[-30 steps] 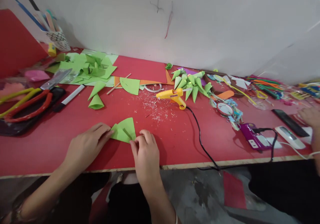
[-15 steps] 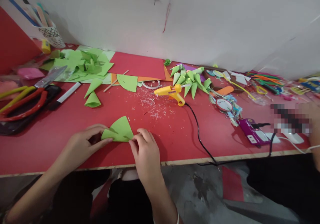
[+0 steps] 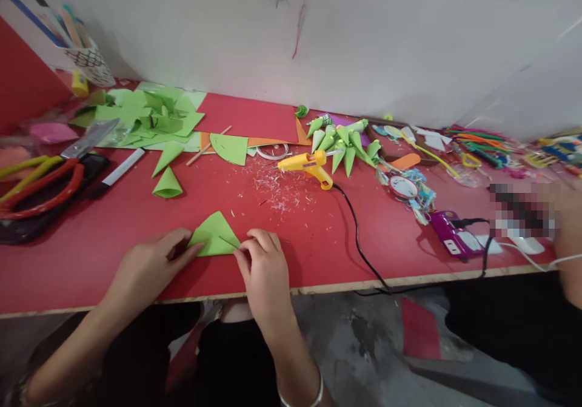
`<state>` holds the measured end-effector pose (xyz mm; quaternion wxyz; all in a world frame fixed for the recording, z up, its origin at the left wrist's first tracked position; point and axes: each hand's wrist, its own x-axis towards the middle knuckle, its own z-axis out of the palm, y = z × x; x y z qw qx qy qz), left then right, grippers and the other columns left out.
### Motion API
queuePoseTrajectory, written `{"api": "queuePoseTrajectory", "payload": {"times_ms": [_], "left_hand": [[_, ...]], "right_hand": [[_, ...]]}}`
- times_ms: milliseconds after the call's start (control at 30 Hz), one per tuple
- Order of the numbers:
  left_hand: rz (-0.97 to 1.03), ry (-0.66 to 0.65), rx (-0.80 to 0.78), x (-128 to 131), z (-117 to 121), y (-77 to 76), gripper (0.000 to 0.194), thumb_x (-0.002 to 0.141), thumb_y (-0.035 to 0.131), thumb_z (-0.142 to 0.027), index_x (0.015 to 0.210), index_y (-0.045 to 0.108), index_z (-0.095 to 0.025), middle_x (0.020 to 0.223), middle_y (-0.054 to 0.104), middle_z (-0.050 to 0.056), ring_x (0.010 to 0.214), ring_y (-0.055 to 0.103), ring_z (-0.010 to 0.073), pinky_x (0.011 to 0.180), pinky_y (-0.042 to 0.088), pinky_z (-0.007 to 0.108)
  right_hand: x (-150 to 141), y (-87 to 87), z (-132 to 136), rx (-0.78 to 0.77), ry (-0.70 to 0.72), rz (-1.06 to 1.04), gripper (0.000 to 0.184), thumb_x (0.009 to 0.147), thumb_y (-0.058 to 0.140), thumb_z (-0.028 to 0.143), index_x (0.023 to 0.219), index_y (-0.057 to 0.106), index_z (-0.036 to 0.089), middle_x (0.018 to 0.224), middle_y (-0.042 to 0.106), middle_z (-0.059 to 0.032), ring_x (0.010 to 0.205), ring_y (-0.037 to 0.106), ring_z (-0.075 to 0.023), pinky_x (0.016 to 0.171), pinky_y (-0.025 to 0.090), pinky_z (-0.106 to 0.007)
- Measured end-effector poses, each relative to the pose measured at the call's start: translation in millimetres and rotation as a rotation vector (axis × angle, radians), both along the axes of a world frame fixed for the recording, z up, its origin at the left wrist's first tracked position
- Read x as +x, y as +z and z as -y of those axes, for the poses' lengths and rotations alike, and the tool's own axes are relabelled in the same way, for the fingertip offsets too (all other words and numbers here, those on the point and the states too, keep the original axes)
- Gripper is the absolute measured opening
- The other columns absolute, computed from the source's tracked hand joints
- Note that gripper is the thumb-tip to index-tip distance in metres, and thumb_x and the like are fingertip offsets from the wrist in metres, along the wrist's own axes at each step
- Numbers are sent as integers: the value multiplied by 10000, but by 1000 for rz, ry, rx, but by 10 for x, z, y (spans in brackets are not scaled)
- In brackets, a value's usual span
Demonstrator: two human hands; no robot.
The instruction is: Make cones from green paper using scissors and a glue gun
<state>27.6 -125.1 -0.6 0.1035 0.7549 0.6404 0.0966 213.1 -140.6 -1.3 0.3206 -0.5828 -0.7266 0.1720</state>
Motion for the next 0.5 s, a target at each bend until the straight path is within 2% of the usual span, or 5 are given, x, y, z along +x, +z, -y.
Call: {"api": "queuePoseTrajectory", "payload": {"times_ms": [500], "left_hand": [[-21, -20, -3, 11, -1, 18, 239, 815, 410, -396, 696, 472, -198, 615, 535, -24, 513, 464, 111, 491, 268, 212]], "right_hand": [[-43, 24, -27, 0, -65, 64, 101, 746, 510, 128, 665, 518, 187, 904, 526, -54, 864, 460, -200, 743, 429, -342]]}}
